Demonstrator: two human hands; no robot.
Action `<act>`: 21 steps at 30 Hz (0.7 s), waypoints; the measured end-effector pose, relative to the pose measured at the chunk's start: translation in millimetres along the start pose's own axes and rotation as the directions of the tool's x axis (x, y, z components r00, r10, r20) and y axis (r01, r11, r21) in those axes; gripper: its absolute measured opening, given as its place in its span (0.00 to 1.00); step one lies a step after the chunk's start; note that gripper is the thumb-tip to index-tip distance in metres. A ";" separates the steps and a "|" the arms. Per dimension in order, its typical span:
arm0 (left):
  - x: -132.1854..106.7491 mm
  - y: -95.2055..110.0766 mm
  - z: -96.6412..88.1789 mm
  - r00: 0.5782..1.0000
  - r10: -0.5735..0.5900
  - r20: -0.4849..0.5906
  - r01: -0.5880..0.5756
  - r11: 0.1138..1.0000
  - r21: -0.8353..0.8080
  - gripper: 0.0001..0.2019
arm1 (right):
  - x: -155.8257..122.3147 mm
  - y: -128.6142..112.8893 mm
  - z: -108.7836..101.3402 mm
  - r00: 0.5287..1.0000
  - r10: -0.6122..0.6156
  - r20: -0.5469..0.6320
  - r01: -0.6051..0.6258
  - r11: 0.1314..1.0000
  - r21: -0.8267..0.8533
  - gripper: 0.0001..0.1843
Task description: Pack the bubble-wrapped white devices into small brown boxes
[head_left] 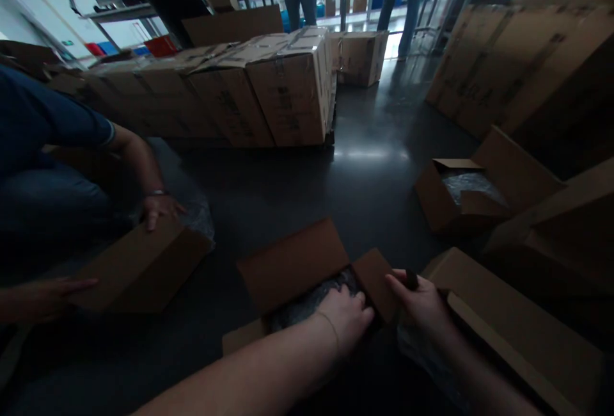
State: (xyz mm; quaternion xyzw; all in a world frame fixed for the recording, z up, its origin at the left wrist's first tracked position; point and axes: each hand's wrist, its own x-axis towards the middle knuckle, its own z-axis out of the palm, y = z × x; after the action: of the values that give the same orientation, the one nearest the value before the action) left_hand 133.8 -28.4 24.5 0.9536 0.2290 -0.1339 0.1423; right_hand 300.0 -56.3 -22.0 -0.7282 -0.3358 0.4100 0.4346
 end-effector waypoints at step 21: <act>3.9 -69.7 4.2 0.978 -0.179 -0.111 0.167 0.980 -0.105 0.13 | 86.8 -51.6 66.1 0.907 -0.325 0.267 0.401 0.859 -0.317 0.11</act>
State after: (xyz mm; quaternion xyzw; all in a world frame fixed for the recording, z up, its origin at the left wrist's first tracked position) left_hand 103.3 31.3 4.7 0.9285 0.3253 -0.0772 0.1613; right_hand 272.4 61.2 -20.5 -0.6732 -0.5806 0.3228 0.3248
